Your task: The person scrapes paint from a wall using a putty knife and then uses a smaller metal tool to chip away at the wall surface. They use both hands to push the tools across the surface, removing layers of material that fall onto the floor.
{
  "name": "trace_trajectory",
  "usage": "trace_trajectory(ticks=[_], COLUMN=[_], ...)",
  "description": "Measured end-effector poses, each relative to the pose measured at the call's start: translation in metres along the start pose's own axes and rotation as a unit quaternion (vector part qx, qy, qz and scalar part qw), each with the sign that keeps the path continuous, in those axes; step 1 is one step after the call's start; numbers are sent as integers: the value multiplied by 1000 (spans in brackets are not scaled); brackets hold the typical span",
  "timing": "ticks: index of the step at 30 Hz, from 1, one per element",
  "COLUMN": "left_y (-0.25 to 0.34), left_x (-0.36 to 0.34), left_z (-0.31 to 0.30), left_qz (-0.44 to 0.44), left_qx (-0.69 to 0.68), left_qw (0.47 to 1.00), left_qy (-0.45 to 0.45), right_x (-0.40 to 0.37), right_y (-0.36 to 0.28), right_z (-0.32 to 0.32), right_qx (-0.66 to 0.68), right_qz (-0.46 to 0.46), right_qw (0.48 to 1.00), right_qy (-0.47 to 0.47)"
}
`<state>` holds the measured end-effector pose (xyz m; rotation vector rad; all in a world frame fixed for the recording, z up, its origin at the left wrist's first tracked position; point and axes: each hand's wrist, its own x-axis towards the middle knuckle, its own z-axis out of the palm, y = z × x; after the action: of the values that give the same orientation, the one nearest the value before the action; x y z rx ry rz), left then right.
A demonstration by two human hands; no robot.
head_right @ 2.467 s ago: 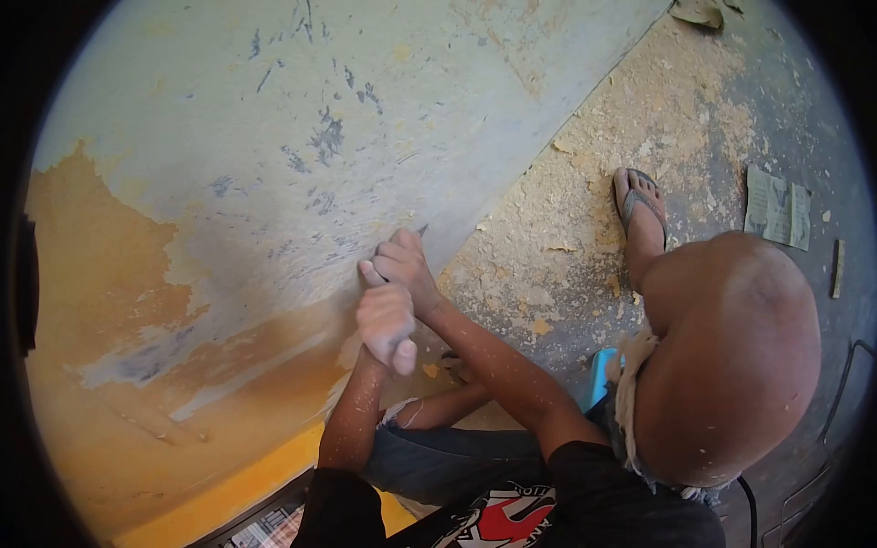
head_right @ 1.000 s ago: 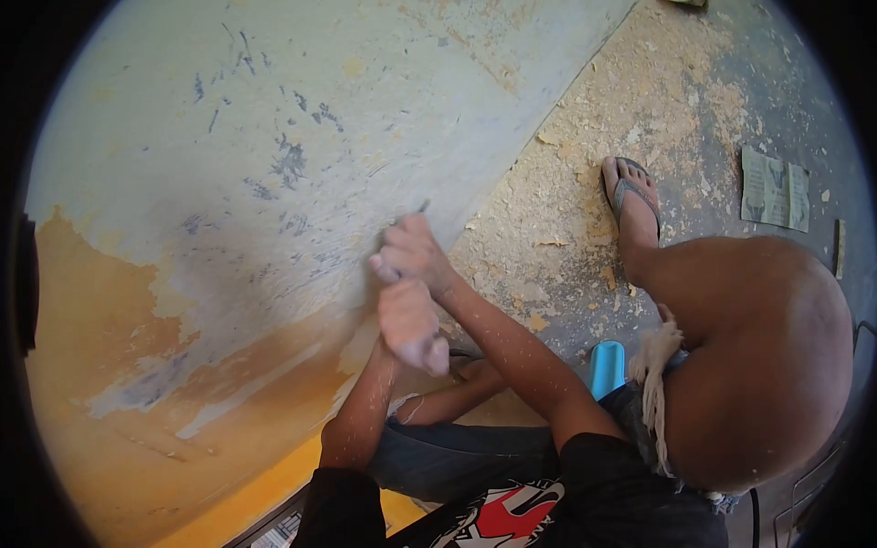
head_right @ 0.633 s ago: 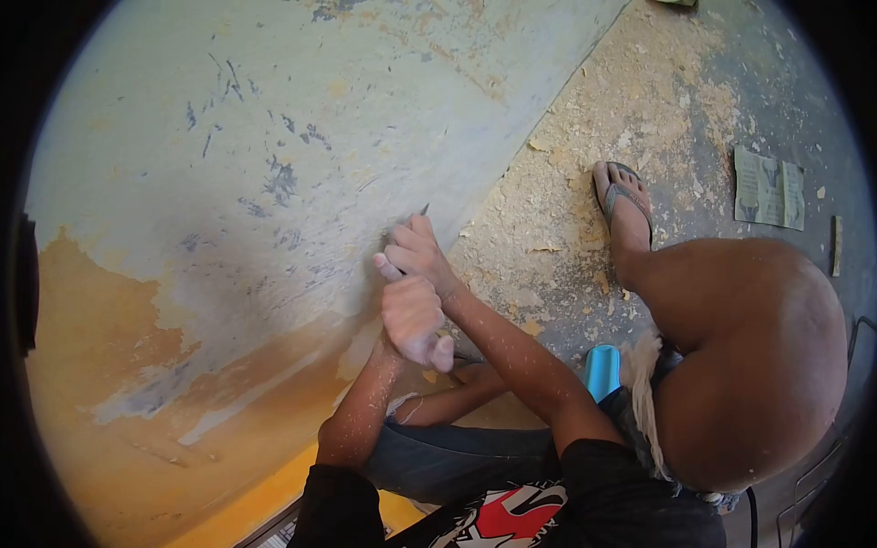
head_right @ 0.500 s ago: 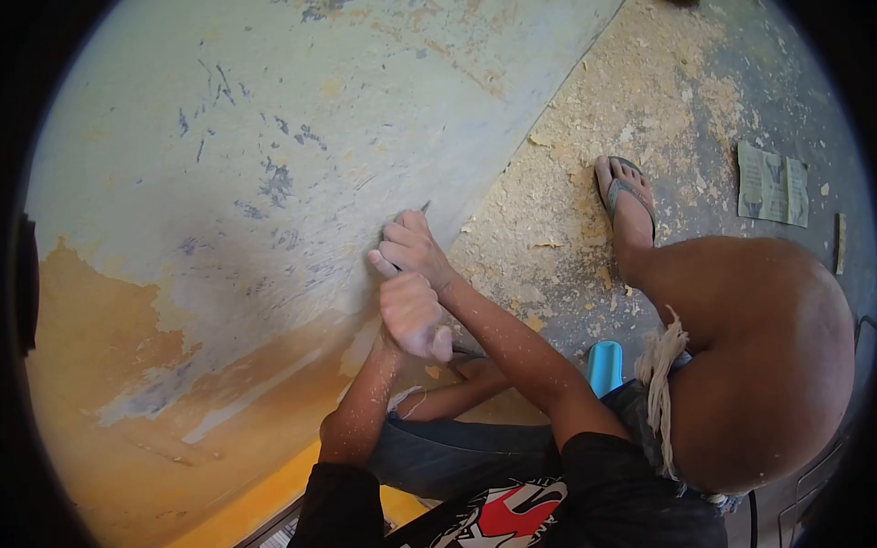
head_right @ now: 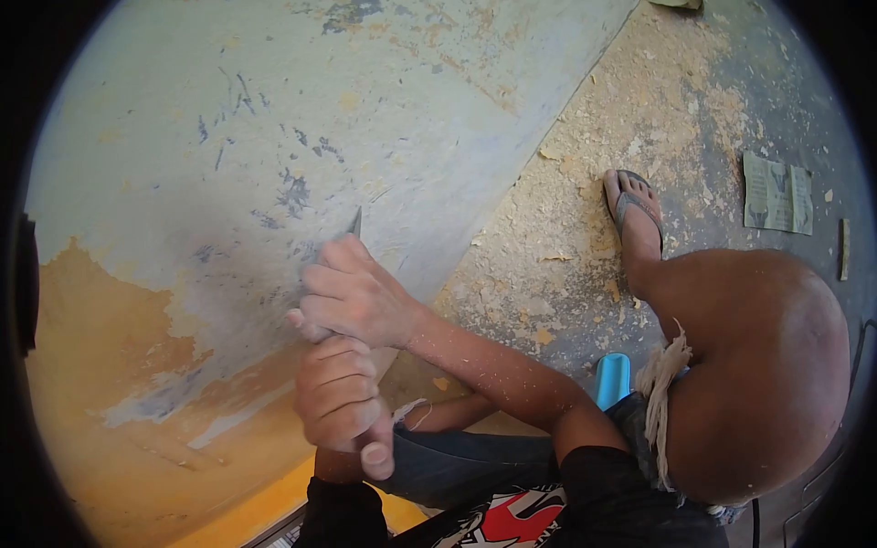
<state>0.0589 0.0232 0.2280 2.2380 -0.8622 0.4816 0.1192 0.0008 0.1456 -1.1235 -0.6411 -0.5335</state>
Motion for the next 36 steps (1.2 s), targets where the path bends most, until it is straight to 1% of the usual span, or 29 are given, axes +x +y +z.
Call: trace_trajectory(ticks=[2, 3, 4, 6, 7, 8, 10, 11, 12, 13, 14, 15, 16, 17, 18, 19, 20, 21, 22, 24, 25, 26, 28, 29, 30, 32, 33, 34, 36], left_y=[-4, 7, 4, 5, 6, 9, 22, 26, 18, -1, -16, -14, -8, 6, 19, 24, 14, -8, -21, -5, 5, -3, -11, -9, -6, 3, 11, 12, 5], left_x=[12, 13, 14, 12, 16, 21, 29, 25, 24, 27, 30, 31, 33, 39, 45, 51, 44, 34, 35, 24, 21, 20, 29, 32, 34, 32, 32, 31, 37], left_z=[11, -12, -9, 3, -8, -8, -8, -11, -10, -10, -8, -2, 4, 9, 11, -2, 0, 3, 5, 2, 3, 6, 7, 5, 5, 7, 8, 5, -2], left_qz=[54, -33, -27, -7, -24, -14, 19, -7, -6, -52, -91, -80, -69, -23, 17, 1, -2, -42, -75, -33, -14, -20, -51, -47, -21, 21, -25, -35, -48], left_qx=[39, -21, -16, 3, -21, -17, -45, -12, -10, -27, -47, -45, -54, -40, -21, -71, -71, -39, -6, 5, 20, 16, 41, 43, 25, -13, -19, -19, 4], left_qw=[989, 993, 993, 998, 997, 997, 994, 990, 991, 989, 986, 983, 984, 987, 987, 994, 994, 994, 992, 996, 998, 998, 990, 990, 993, 995, 991, 991, 995], left_qy=[130, -109, -110, -67, -70, -72, 100, 138, 136, 134, 134, 158, 154, 154, 157, 84, 84, 93, 104, 78, 54, 54, 123, 126, 117, 100, 127, 126, 86], right_x=[6, -1, -2, -1, 5, 14, 25, 30, 34, 31, 25, 24, 22, 32, 35, 36, 36, 26, 24, 17, 31, 28, 19, 12, 17, 29, 27, 25, 28], right_y=[2, 7, 13, 10, 3, -5, -8, -5, -2, 9, 15, 13, 15, 4, 5, 5, 3, 20, 19, 17, -4, 4, 18, 22, 14, -6, 0, 5, 0], right_z=[-3, -7, -10, -16, -12, -4, -1, -1, -1, 1, 3, 1, -3, -6, -10, -12, -12, -4, -1, 1, -8, -8, -1, -1, -3, -6, -4, 0, 4], right_qx=[-1, -5, -3, -16, -15, -12, -11, -21, -30, -52, -53, -71, -95, -33, -36, -32, -26, -35, -34, -60, -20, -23, -53, -80, -84, -23, -25, -25, -21], right_qz=[-10, -22, -29, -33, -39, -37, -34, -37, -41, -9, -20, -12, -3, -25, -24, -35, -46, -5, -12, -11, -11, -5, 24, 46, 42, 10, 14, 15, 3], right_qw=[1000, 1000, 1000, 999, 999, 999, 999, 999, 999, 998, 998, 997, 995, 998, 998, 998, 998, 999, 999, 994, 996, 996, 997, 995, 995, 995, 995, 997, 998], right_qy=[-5, 6, 8, -20, -16, -2, 15, -2, -19, -19, -15, -6, 6, 40, 40, 31, 24, 37, 37, 95, 88, 86, 47, 31, 33, 92, 90, 77, 62])
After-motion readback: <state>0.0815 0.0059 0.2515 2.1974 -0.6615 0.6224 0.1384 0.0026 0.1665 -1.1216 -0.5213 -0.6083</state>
